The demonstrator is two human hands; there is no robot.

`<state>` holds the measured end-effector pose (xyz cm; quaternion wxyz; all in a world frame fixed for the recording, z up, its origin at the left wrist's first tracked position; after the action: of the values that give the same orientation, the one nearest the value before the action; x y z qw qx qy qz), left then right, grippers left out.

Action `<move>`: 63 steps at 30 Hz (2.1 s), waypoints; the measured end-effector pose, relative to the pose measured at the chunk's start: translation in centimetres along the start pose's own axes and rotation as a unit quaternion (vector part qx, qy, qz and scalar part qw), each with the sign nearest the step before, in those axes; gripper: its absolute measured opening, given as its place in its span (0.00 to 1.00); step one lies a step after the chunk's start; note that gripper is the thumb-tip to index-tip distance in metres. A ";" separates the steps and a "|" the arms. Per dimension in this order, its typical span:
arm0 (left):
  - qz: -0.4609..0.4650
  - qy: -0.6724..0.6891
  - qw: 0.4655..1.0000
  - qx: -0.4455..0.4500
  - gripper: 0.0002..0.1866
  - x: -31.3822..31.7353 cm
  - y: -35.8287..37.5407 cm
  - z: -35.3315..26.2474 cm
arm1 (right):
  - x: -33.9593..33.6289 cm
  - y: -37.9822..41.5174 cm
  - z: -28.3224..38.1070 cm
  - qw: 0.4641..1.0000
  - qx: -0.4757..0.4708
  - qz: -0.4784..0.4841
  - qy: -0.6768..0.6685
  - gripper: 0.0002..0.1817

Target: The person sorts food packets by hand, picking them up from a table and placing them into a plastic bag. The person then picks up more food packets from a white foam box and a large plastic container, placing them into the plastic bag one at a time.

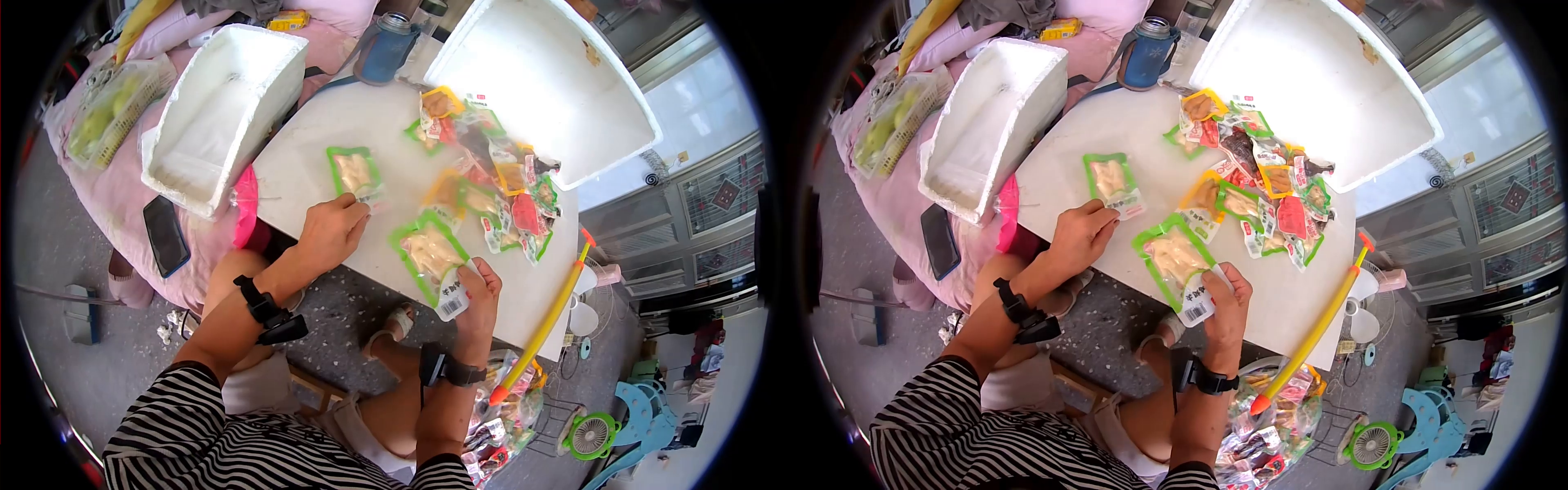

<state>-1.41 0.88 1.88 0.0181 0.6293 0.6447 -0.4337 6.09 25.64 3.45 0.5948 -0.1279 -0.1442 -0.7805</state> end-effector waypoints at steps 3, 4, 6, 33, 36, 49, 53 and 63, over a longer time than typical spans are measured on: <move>0.002 0.004 1.000 -0.004 0.05 -0.2 0.0 -0.2 | 1.9 -0.5 -1.3 0.997 0.065 0.036 -0.024 0.04; 0.004 0.003 1.000 -0.006 0.06 -0.2 0.1 -0.3 | 2.2 -0.7 -1.5 0.997 0.068 0.035 -0.027 0.04; 0.006 -0.001 1.000 -0.009 0.06 -0.4 0.1 -0.4 | 2.8 -1.1 -2.0 0.996 0.073 0.032 -0.033 0.05; -0.027 -0.007 1.000 0.009 0.09 -1.2 0.5 -1.4 | 12.0 -4.4 -8.5 0.988 -0.008 0.102 0.115 0.08; -0.050 0.026 0.998 0.011 0.08 -1.4 0.3 -1.0 | 12.7 -4.9 -8.7 0.979 -0.026 0.127 0.159 0.09; -0.019 -0.017 1.000 -0.018 0.03 -1.3 0.1 -0.2 | -3.1 -4.6 1.0 0.967 -0.043 -0.152 0.200 0.12; -0.017 -0.016 0.999 -0.026 0.02 -1.2 0.1 0.0 | -6.2 -4.2 1.7 0.950 -0.058 -0.225 0.211 0.16; -0.013 -0.013 1.000 -0.020 0.03 -0.8 0.0 0.0 | -7.2 -5.0 0.1 0.974 -0.043 -0.179 0.133 0.20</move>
<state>-1.19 0.25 2.33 0.0328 0.6147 0.6611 -0.4291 3.18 33.35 0.56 0.4532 -0.0203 -0.0507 -0.8897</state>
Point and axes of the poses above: each hand's wrist, its own y-axis away from the middle knuckle, its own x-axis out of the palm, z = x × y, the point moved 3 cm from there along -y, towards the middle knuckle, and after that the axes turned 6 degrees about -x, right-handed, at the moved point
